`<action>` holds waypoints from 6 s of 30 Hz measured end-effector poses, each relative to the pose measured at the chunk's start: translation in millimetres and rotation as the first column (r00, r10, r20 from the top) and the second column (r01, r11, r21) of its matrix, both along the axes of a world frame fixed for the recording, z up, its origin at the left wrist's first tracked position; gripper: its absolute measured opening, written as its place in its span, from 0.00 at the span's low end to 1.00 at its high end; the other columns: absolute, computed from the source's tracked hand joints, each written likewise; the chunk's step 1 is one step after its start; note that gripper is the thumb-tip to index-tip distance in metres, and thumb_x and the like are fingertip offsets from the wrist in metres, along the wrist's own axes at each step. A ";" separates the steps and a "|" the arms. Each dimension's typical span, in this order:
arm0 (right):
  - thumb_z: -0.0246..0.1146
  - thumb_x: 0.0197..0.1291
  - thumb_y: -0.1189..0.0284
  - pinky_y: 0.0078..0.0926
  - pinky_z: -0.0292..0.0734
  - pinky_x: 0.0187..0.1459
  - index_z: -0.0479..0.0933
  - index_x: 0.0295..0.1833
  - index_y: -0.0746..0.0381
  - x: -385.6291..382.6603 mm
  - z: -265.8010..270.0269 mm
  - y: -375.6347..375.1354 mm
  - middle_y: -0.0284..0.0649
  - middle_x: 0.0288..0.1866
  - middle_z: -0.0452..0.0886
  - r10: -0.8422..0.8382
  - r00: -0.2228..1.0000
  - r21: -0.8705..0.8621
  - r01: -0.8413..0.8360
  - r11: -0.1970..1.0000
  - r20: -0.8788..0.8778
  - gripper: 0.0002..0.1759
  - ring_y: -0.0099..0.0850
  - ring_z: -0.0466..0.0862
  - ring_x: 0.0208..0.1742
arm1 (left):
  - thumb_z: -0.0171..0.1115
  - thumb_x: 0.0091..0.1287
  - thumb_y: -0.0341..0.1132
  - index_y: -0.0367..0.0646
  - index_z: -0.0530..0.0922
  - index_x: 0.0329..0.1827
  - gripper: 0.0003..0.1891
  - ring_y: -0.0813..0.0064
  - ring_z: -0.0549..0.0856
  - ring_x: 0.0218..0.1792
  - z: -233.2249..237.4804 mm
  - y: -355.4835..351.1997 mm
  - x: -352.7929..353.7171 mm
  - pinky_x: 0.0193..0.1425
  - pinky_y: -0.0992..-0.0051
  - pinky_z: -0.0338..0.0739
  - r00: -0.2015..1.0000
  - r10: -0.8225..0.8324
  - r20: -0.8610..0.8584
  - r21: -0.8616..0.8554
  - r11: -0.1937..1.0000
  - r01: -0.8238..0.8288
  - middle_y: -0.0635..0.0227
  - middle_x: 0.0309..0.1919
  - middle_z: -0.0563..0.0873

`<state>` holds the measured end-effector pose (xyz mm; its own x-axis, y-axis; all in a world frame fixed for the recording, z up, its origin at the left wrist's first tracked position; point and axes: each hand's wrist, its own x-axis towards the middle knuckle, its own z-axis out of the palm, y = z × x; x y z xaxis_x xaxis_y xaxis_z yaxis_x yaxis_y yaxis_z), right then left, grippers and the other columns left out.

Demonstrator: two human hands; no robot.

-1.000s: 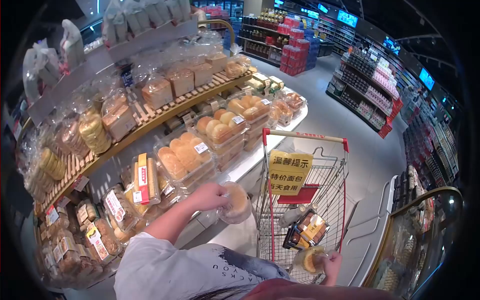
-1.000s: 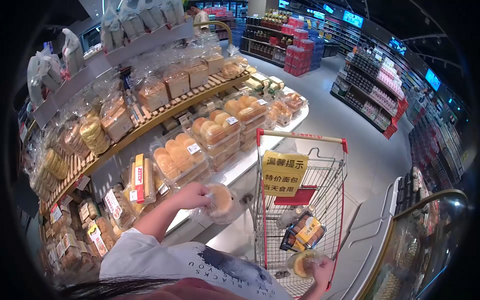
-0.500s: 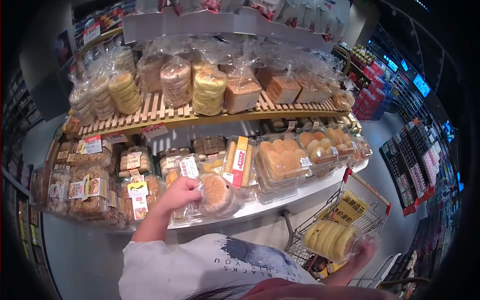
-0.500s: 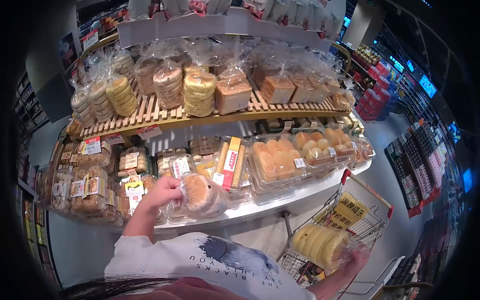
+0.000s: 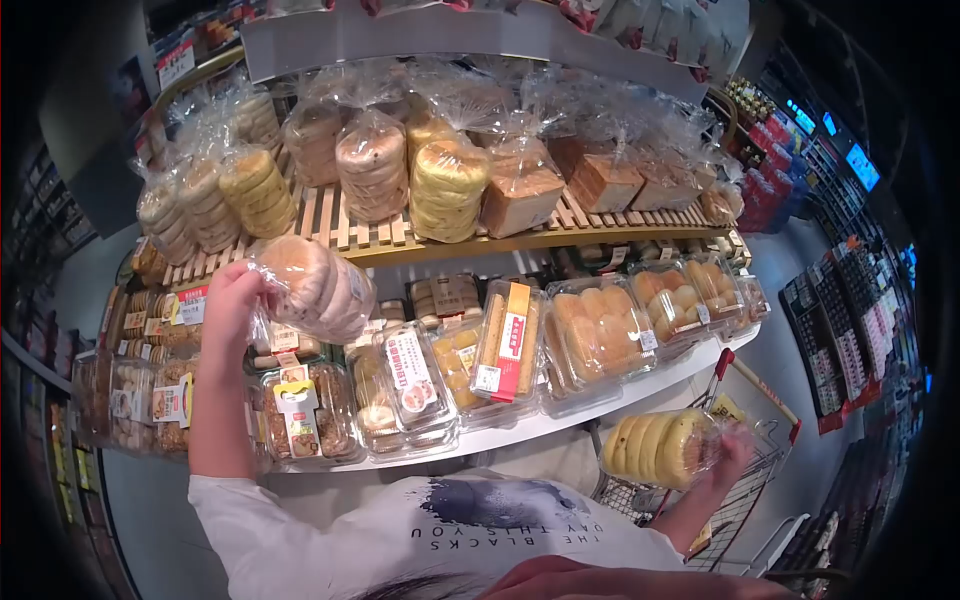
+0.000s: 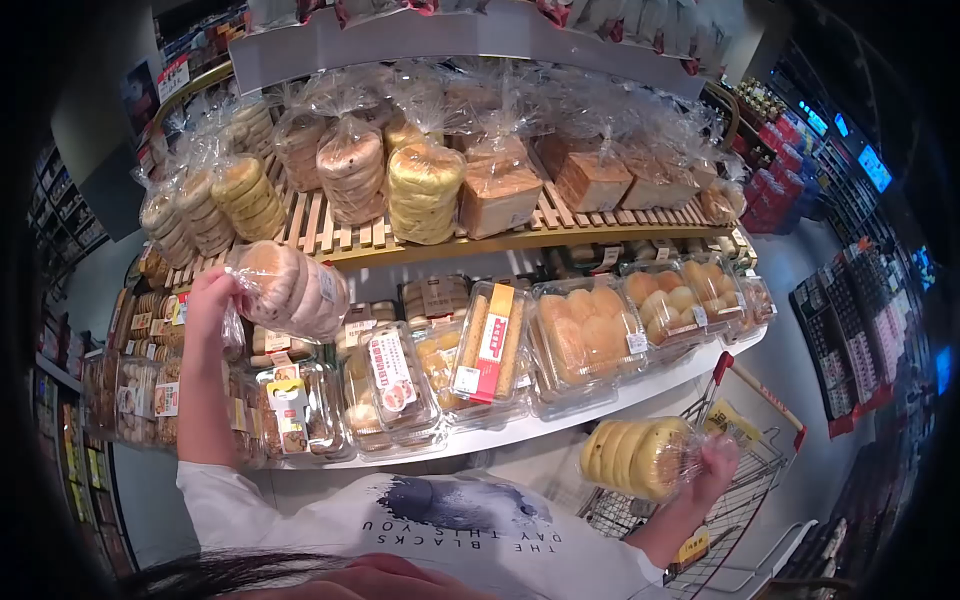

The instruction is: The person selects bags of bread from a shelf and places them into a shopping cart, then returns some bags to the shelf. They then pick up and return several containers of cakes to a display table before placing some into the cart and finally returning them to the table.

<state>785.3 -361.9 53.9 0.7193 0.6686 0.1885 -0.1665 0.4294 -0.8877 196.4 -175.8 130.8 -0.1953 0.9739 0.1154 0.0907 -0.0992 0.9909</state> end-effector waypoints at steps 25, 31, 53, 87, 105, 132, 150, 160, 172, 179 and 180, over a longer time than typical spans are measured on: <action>0.57 0.34 0.74 0.19 0.69 0.31 0.62 0.25 0.61 54.2 -6.3 106.7 0.35 0.28 0.66 0.250 0.968 -0.071 -0.247 0.966 0.034 0.11 0.24 0.70 0.29 | 0.54 0.60 0.38 0.40 0.77 0.34 0.10 0.74 0.77 0.24 25.6 238.1 -33.5 0.22 0.74 0.68 0.963 0.220 -0.158 -0.237 0.938 -0.254 0.67 0.24 0.78; 0.58 0.34 0.74 0.18 0.69 0.26 0.63 0.25 0.61 51.0 -19.0 86.5 0.35 0.28 0.68 0.122 0.990 0.042 -0.125 0.991 0.074 0.11 0.25 0.71 0.25 | 0.47 0.64 0.53 0.36 0.76 0.37 0.24 0.71 0.79 0.23 46.0 227.1 -19.2 0.26 0.71 0.74 0.956 0.171 -0.239 -0.328 0.912 -0.245 0.62 0.24 0.81; 0.59 0.36 0.75 0.19 0.64 0.19 0.61 0.19 0.62 -152.1 82.9 122.9 0.39 0.22 0.68 0.649 0.688 -0.021 -0.680 0.733 0.325 0.11 0.26 0.69 0.18 | 0.66 0.49 0.58 0.35 0.52 0.66 0.50 0.47 0.52 0.68 -19.7 -8.2 90.4 0.68 0.52 0.51 0.264 -0.305 -0.915 0.063 0.539 0.840 0.45 0.66 0.54; 0.79 0.27 0.63 0.30 0.64 0.61 0.55 0.65 0.66 -310.0 23.7 162.1 0.40 0.60 0.67 0.916 0.356 -0.101 -0.920 0.379 0.185 0.57 0.30 0.69 0.60 | 0.75 0.39 0.50 0.37 0.45 0.69 0.59 0.54 0.57 0.67 -71.1 -50.8 78.0 0.69 0.62 0.53 0.882 -0.359 -0.306 0.384 0.801 0.459 0.49 0.66 0.55; 0.65 0.47 0.56 0.43 0.69 0.59 0.60 0.64 0.64 -213.4 2.3 139.1 0.47 0.61 0.68 0.865 0.477 0.204 -0.841 0.500 -0.155 0.41 0.42 0.72 0.59 | 0.64 0.53 0.46 0.35 0.70 0.52 0.28 0.52 0.72 0.54 0.7 171.1 -110.0 0.56 0.60 0.68 0.377 0.593 -0.711 0.400 0.782 -0.477 0.50 0.52 0.73; 0.64 0.51 0.54 0.40 0.65 0.62 0.60 0.64 0.63 -89.8 -46.6 33.5 0.43 0.62 0.67 0.305 0.925 0.175 -0.269 0.947 -0.227 0.39 0.39 0.70 0.61 | 0.45 0.61 0.33 0.31 0.77 0.36 0.14 0.50 0.79 0.43 -3.8 343.7 -142.8 0.46 0.60 0.73 0.391 0.737 -0.551 0.526 0.671 -0.523 0.47 0.41 0.80; 0.76 0.29 0.58 0.35 0.68 0.60 0.58 0.63 0.69 -233.9 27.6 132.6 0.46 0.59 0.69 0.649 0.728 -0.011 -0.663 0.748 0.220 0.55 0.35 0.72 0.59 | 0.63 0.56 0.50 0.34 0.51 0.67 0.43 0.50 0.55 0.67 5.4 47.3 24.0 0.69 0.59 0.53 0.553 -0.092 -0.828 0.339 0.703 0.625 0.47 0.66 0.55; 0.78 0.30 0.61 0.36 0.55 0.66 0.46 0.69 0.65 -343.4 49.2 171.0 0.47 0.67 0.57 0.781 0.271 -0.289 -0.821 0.493 0.562 0.62 0.35 0.60 0.67 | 0.79 0.33 0.40 0.39 0.46 0.68 0.60 0.61 0.59 0.66 -62.8 -21.6 47.2 0.70 0.64 0.53 0.912 -0.389 -0.128 0.377 0.832 0.408 0.56 0.64 0.58; 0.64 0.50 0.74 0.30 0.66 0.58 0.64 0.60 0.65 -235.3 -4.6 155.3 0.41 0.57 0.70 0.744 0.611 -0.388 -0.639 0.665 0.270 0.30 0.32 0.71 0.59 | 0.73 0.46 0.29 0.36 0.50 0.67 0.48 0.64 0.66 0.60 -61.9 57.1 -50.1 0.64 0.67 0.62 0.938 0.347 -0.015 0.500 0.815 -0.293 0.55 0.60 0.63; 0.61 0.53 0.73 0.21 0.75 0.38 0.72 0.44 0.65 -138.4 -61.6 75.5 0.35 0.37 0.76 0.160 0.987 -0.429 -0.138 0.893 0.014 0.13 0.24 0.78 0.36 | 0.73 0.49 0.41 0.33 0.52 0.66 0.47 0.56 0.63 0.63 -82.8 150.4 -85.1 0.67 0.62 0.58 0.735 0.656 -0.172 0.532 0.690 -0.491 0.49 0.63 0.59; 0.61 0.53 0.73 0.20 0.74 0.37 0.72 0.44 0.64 -124.2 -71.5 58.9 0.35 0.37 0.76 0.082 0.996 -0.465 -0.062 0.883 0.022 0.13 0.23 0.78 0.35 | 0.72 0.49 0.44 0.33 0.52 0.66 0.47 0.54 0.62 0.63 -94.1 160.5 -88.4 0.67 0.61 0.57 0.682 0.703 -0.205 0.558 0.656 -0.508 0.48 0.62 0.59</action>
